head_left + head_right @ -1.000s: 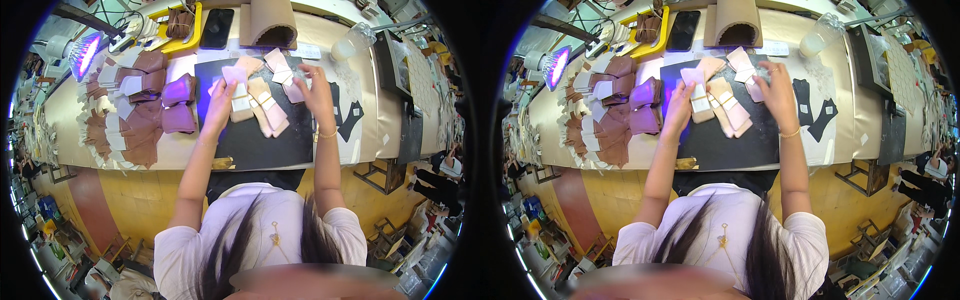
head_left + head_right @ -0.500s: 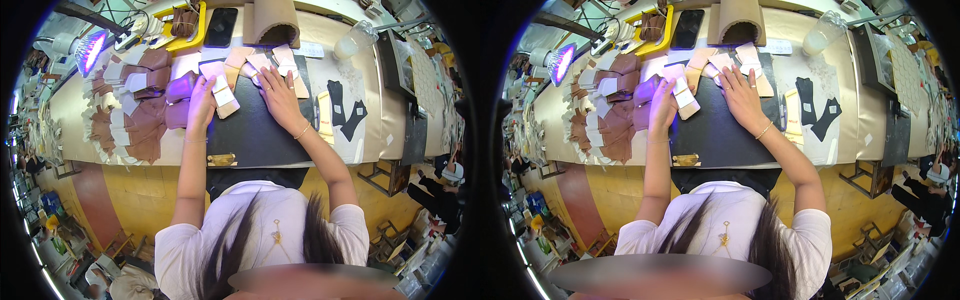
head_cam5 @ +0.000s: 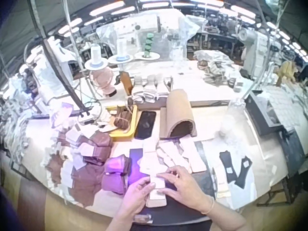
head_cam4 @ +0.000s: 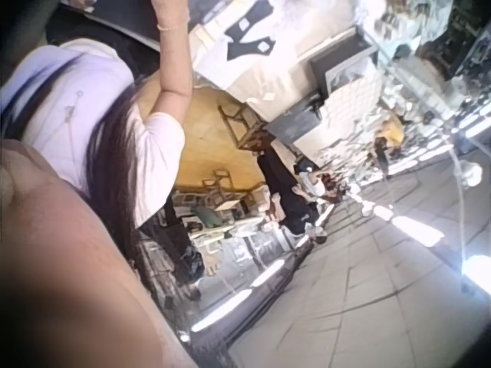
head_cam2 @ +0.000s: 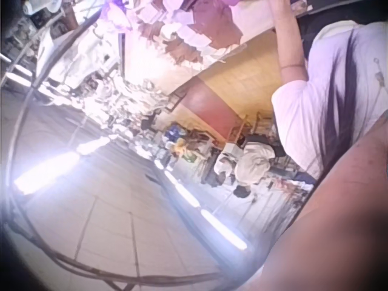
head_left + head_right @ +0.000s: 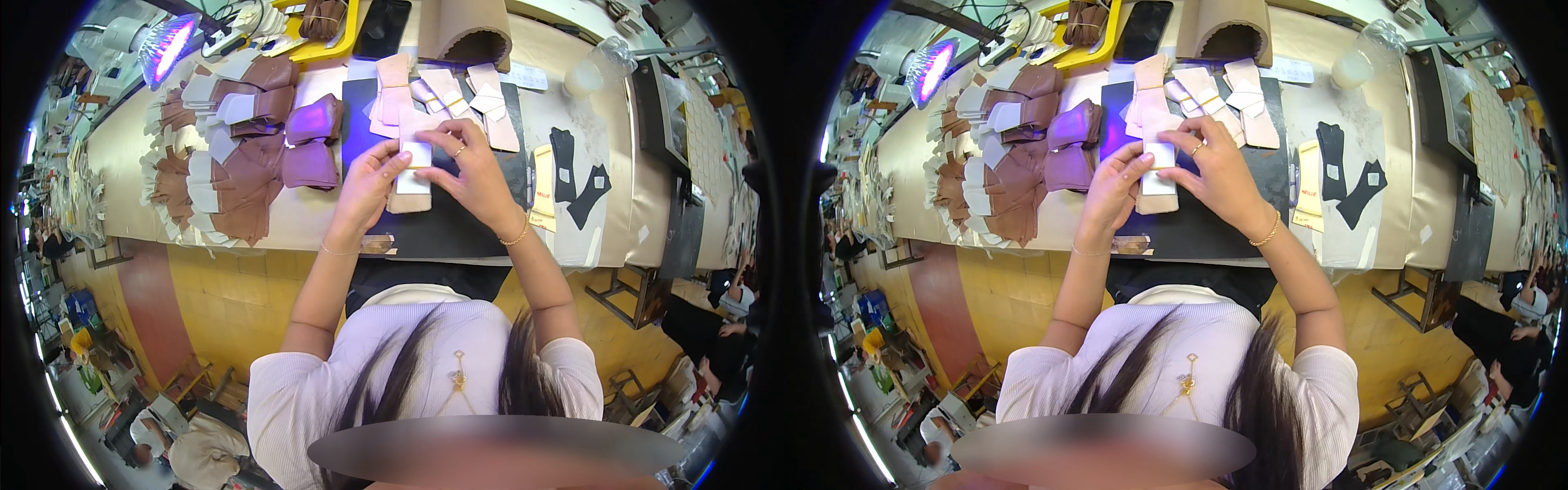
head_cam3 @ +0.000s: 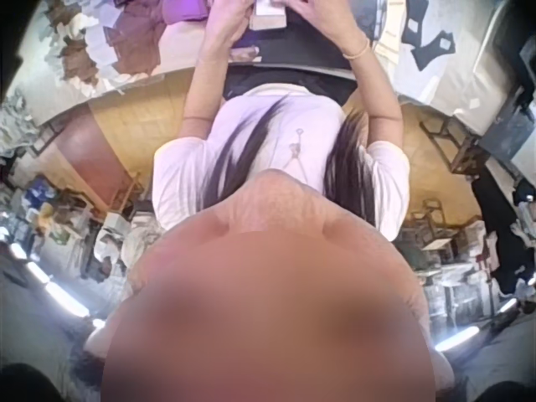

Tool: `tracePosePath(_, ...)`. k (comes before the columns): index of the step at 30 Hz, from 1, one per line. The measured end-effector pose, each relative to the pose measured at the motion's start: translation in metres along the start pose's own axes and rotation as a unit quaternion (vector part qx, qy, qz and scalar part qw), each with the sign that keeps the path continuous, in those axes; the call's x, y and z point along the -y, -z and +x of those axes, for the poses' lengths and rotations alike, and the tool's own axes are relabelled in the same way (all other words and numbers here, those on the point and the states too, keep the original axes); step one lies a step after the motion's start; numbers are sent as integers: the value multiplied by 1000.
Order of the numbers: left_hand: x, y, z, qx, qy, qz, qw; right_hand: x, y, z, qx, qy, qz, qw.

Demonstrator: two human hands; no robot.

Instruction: The person picks up small fabric pieces and a hammer from the table, then repeatedly places a small white square onto a black fabric piece and taps it with the hammer. The person continues to handle and align multiple fabric pieces on the work surface.

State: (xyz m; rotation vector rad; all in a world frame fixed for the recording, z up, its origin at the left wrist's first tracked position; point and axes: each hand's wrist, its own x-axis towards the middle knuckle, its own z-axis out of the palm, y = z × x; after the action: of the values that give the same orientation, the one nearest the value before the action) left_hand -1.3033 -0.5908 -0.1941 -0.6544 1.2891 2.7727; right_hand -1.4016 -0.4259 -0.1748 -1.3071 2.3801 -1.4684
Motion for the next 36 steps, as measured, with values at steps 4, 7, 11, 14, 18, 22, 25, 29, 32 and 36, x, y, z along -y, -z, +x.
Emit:
tracePosePath(4, 12, -5, -20, 40, 11, 121, 992, -1, -2, -18, 25, -44, 24, 998)
tracePosePath(7, 19, -2, -32, 39, 81, 177, 980, -1, -2, -42, 74, -99, 75, 989)
tracePosePath(11, 24, 5, -43, 48, 150, 231, 960, 3, -1, -63, 64, -170, 126, 975)
tracePosePath(14, 27, -1, -47, 59, 131, 265, 953, 9, 6, -68, 68, -194, 128, 970)
tracePosePath(18, 23, -15, -55, 79, 102, 376, 918, 12, 29, -69, 152, -254, 130, 946)
tracePosePath(22, -3, -17, -63, 124, 119, 416, 893, 2, 49, -79, 127, -252, 202, 938)
tracePosePath(25, -33, -8, -71, 155, 171, 378, 897, -21, 69, -84, 12, -203, 274, 940)
tracePosePath(29, -45, -1, -68, 41, 188, 289, 938, -70, 118, -77, -280, -294, 268, 874)
tracePosePath(32, -21, -12, -59, 105, 133, 88, 982, -107, 110, -49, -296, -327, 147, 886)
tracePosePath(36, 2, -31, -47, 85, 104, 33, 990, -105, 84, -29, -212, -200, -409, 865)
